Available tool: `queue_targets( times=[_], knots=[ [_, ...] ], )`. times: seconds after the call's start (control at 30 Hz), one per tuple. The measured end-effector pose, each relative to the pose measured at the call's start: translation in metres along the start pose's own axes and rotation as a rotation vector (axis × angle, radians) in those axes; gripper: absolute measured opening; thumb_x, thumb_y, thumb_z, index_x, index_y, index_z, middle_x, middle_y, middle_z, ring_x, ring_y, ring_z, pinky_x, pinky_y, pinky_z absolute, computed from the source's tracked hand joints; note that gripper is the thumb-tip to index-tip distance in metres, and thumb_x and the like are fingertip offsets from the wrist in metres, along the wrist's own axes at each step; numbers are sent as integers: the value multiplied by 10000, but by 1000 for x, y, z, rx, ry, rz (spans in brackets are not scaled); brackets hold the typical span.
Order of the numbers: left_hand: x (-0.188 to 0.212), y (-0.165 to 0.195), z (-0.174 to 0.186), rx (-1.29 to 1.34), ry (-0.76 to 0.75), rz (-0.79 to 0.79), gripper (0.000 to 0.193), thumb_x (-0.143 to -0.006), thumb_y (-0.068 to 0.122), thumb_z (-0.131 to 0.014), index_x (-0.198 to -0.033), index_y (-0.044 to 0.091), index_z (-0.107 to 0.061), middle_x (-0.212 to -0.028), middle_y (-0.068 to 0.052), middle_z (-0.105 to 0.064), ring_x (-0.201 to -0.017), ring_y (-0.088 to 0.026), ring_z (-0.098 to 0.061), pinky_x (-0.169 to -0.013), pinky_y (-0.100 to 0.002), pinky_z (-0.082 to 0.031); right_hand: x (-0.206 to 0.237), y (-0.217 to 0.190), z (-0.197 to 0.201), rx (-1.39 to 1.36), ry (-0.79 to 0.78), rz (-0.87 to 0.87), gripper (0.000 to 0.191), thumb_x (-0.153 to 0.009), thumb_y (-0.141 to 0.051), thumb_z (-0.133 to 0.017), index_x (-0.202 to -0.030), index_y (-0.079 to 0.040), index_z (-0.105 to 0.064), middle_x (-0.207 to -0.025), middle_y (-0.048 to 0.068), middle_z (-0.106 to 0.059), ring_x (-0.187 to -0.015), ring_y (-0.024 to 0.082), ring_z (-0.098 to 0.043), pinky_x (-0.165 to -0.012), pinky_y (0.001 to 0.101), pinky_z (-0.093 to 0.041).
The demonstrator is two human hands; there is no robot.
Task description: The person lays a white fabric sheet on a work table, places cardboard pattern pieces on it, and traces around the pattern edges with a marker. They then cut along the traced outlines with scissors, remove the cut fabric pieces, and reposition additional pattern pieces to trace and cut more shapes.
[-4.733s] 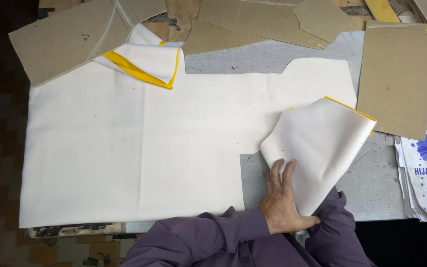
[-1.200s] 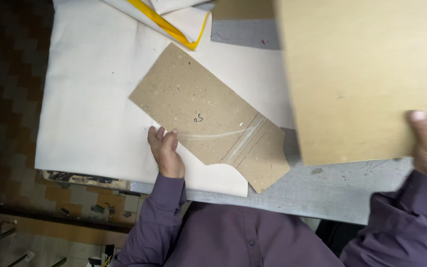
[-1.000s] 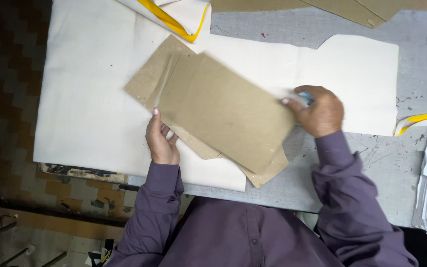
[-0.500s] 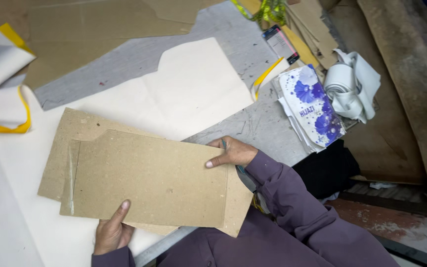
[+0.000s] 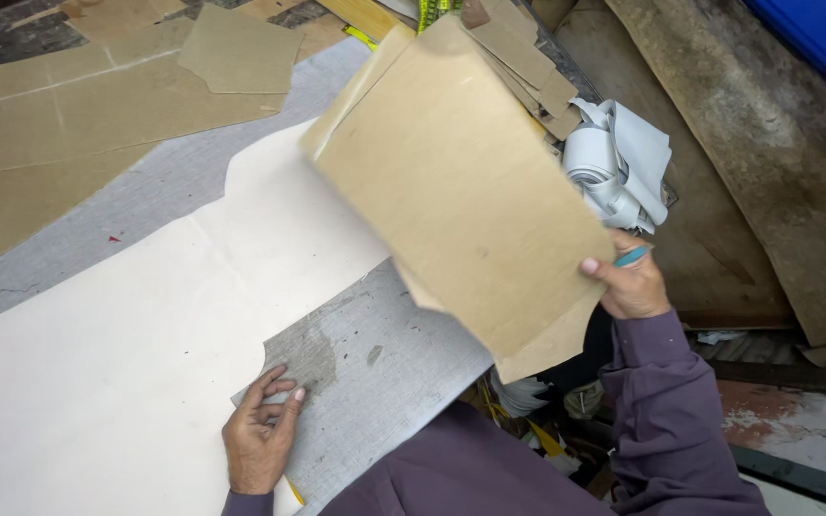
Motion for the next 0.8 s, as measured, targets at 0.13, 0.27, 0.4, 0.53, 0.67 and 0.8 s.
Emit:
queue_targets(
  times=[0.13,0.27,0.4,0.53,0.67,0.8],
  knots=[
    [-4,8,-8,-16,17,-5,455,-844,113,-764,-1282,40,-663,-1053,-124,-761,-698,-155,-734,-596,-283,-606,-5,2,51,-72,218,59,475,-973,-25,-677,-1431,38,-569,-1309,169,-685,-1144,242,-704,-1000,383,-579],
    [-6,4,-11,-14,37,-1,456,-828,111,-774,-1271,64,-680,-1067,-103,-760,-686,-149,-719,-537,-282,-583,-21,32,71,15,379,34,434,-1018,-34,-665,-1436,29,-565,-1310,157,-691,-1142,219,-708,-995,361,-587],
    [4,-3,-3,151,60,-72,455,-848,97,-763,-1290,61,-663,-1081,-99,-754,-745,-121,-734,-618,-246,-611,-21,42,71,506,524,-64,294,-1010,-62,-750,-1285,14,-682,-1205,151,-744,-1043,224,-713,-914,334,-564],
    [42,-23,25,146,243,-79,445,-843,76,-760,-1277,62,-669,-1026,-101,-762,-794,-129,-737,-620,-249,-611,9,8,24,1684,707,309,342,-819,-64,-902,-1113,46,-767,-1031,236,-741,-899,349,-699,-741,445,-540],
    [92,-55,76,-165,567,-112,332,-869,98,-781,-1191,70,-707,-1049,-106,-758,-952,-171,-725,-760,-299,-608,-9,27,-47,1076,392,267,173,-1011,-88,-809,-1147,3,-750,-1174,160,-746,-994,239,-724,-843,348,-601],
    [145,-94,131,-493,947,74,430,-860,83,-845,-1260,57,-689,-1186,-169,-694,-1208,-300,-581,-1017,-485,-485,-58,83,-154,885,-24,282,372,-874,-112,-833,-1202,23,-721,-1157,176,-745,-940,245,-731,-835,360,-604]
  ],
)
Point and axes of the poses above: each hand's wrist, its own x-axis away from the middle knuckle, its own z-axis out of the back of the hand, y = z × x, the point moved 4 cm from there along -x, towards the middle knuckle
